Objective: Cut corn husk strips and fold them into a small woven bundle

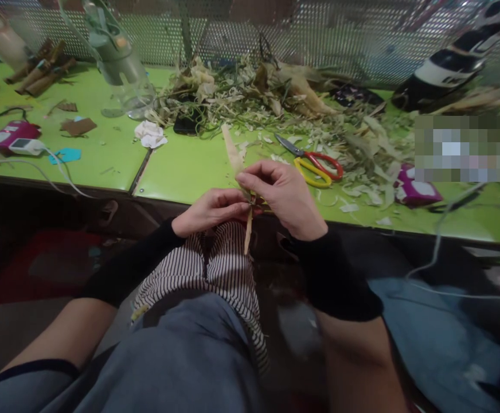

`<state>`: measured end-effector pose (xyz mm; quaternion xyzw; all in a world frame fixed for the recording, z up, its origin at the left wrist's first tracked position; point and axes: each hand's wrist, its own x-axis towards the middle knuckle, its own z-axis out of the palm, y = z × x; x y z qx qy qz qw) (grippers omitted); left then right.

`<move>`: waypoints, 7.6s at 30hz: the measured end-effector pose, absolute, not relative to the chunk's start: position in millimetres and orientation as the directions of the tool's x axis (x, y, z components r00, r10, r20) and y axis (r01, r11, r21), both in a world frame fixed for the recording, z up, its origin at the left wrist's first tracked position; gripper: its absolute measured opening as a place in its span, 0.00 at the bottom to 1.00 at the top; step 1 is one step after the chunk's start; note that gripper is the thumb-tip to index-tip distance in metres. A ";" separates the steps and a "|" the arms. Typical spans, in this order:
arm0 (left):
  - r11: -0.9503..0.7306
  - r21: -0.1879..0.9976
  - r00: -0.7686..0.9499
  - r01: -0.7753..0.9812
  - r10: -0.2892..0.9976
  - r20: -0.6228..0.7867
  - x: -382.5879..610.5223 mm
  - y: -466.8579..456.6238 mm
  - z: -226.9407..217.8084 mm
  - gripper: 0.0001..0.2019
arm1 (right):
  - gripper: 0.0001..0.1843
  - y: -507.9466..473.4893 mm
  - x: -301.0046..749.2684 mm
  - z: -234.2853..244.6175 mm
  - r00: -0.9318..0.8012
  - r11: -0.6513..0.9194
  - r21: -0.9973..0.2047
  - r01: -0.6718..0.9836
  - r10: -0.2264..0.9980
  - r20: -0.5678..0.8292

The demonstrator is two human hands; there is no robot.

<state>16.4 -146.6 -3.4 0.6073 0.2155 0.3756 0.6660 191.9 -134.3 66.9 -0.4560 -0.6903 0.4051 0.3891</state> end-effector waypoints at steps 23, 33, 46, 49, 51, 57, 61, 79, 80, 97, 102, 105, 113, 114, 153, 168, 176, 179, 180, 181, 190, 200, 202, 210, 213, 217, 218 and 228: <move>-0.483 0.862 0.451 0.152 0.810 0.374 15.0 -164.2 -14.6 0.10 | 0.14 -140.3 176.3 58.1 -0.301 0.281 -0.930 0.235 0.931 0.205; -0.372 0.927 0.409 0.043 0.853 0.323 18.2 -166.9 -23.8 0.10 | 0.12 -135.2 169.8 50.1 -0.335 0.260 -0.910 0.324 0.931 0.147; -0.187 0.977 0.293 -0.099 0.933 0.208 18.9 -158.9 -17.3 0.11 | 0.12 -163.7 207.7 40.3 -0.392 0.553 -0.519 0.652 0.832 0.393; -0.260 0.965 0.309 0.020 0.920 0.241 16.1 -161.0 -13.3 0.11 | 0.12 -165.5 206.7 42.0 -0.382 0.554 -0.508 0.660 0.829 0.408; -0.304 0.950 0.313 0.078 0.912 0.266 14.4 -162.9 -10.8 0.12 | 0.12 -166.5 206.6 44.1 -0.377 0.553 -0.521 0.650 0.830 0.412; -0.349 0.937 0.277 0.013 0.902 0.332 14.0 -170.0 -12.1 0.14 | 0.16 -172.1 210.7 44.9 -0.362 0.507 -0.609 0.610 0.862 0.355; -0.284 0.950 0.263 -0.129 0.914 0.309 18.7 -167.4 -20.2 0.18 | 0.15 -171.7 216.0 41.1 -0.357 0.518 -0.587 0.623 0.855 0.375; -0.410 0.895 0.150 0.176 0.910 0.387 18.8 -174.9 -24.2 0.16 | 0.19 -201.7 187.1 23.6 -0.443 0.621 -0.445 0.646 0.779 0.444; -0.393 0.904 0.153 0.166 0.916 0.370 18.3 -176.2 -23.3 0.16 | 0.19 -202.8 187.1 24.1 -0.445 0.621 -0.444 0.646 0.779 0.442; 0.233 0.922 0.371 -0.311 0.922 -0.108 16.6 -150.1 -4.2 0.10 | 0.13 -173.1 203.9 13.2 -0.284 0.553 -0.358 0.752 0.762 0.581; 0.211 0.938 0.377 -0.276 0.921 -0.097 14.8 -146.3 -0.5 0.09 | 0.14 -168.5 202.2 18.6 -0.383 0.580 -0.422 0.697 0.798 0.466; 0.225 0.937 0.381 -0.266 0.918 -0.112 12.3 -140.7 0.0 0.09 | 0.14 -168.1 201.1 22.0 -0.400 0.603 -0.349 0.717 0.767 0.503; 0.277 0.902 0.359 -0.331 0.921 -0.152 10.0 -126.5 8.8 0.09 | 0.17 -160.6 196.2 3.9 -0.551 0.611 0.192 0.768 0.479 0.683; 0.279 0.901 0.365 -0.333 0.919 -0.149 10.5 -127.0 9.4 0.09 | 0.16 -159.4 195.1 2.2 -0.578 0.635 0.209 0.743 0.453 0.678; 0.072 0.993 0.225 -0.096 0.973 -0.048 14.4 -79.9 47.4 0.06 | 0.19 -88.7 196.5 25.0 -0.139 0.389 -0.763 0.517 0.917 0.374; -0.060 0.997 0.286 0.041 0.957 0.046 20.5 -92.7 34.8 0.09 | 0.09 -125.3 213.0 63.2 -0.558 0.693 -0.134 0.709 0.666 0.495; 0.029 0.985 0.475 -0.168 0.878 0.055 19.6 -101.2 38.9 0.08 | 0.06 -104.9 207.9 47.8 -0.244 0.611 -0.504 0.610 0.751 0.614; 0.047 0.979 0.439 -0.197 0.897 0.046 17.9 -98.5 40.1 0.09 | 0.09 -95.3 202.8 37.7 -0.170 0.576 -0.621 0.532 0.791 0.587; 0.044 0.978 0.426 -0.204 0.903 0.048 17.5 -96.9 39.9 0.10 | 0.10 -92.5 201.1 35.5 -0.151 0.565 -0.644 0.516 0.800 0.581; 0.040 0.977 0.415 -0.208 0.908 0.052 17.1 -95.1 39.4 0.10 | 0.12 -90.0 199.7 33.9 -0.136 0.556 -0.660 0.505 0.807 0.575; 0.085 0.973 0.375 -0.212 0.927 0.001 9.0 -85.2 33.4 0.08 | 0.16 -85.4 208.6 49.3 -0.342 0.565 -0.457 0.687 0.806 0.483; 0.074 0.988 0.283 -0.134 0.959 -0.034 14.7 -85.0 37.5 0.06 | 0.12 -104.3 209.1 70.8 -0.389 0.439 -0.694 0.571 0.889 0.242; 0.055 0.989 0.332 -0.139 0.943 -0.006 16.7 -85.5 34.0 0.05 | 0.14 -103.4 206.5 67.0 -0.353 0.380 -0.781 0.495 0.910 0.219; -0.041 0.990 0.355 -0.135 0.931 0.086 16.8 -92.0 17.7 0.09 | 0.24 -99.5 196.1 43.4 -0.257 0.296 -0.912 0.284 0.940 0.225; -0.033 0.991 0.347 -0.129 0.935 0.076 16.2 -92.6 16.0 0.09 | 0.22 -99.0 197.5 40.1 -0.254 0.290 -0.927 0.239 0.940 0.228; -0.021 0.984 0.343 -0.176 0.936 0.081 17.2 -86.8 13.6 0.08 | 0.11 -96.7 202.9 36.8 -0.239 0.341 -0.910 0.236 0.928 0.286; -0.024 0.983 0.331 -0.183 0.940 0.085 17.3 -85.4 13.2 0.07 | 0.09 -96.9 204.0 37.0 -0.244 0.360 -0.898 0.252 0.922 0.301; 0.018 0.974 0.362 -0.226 0.930 0.067 16.3 -94.3 21.5 0.04 | 0.03 -112.0 200.0 48.5 -0.335 0.641 -0.549 0.537 0.759 0.558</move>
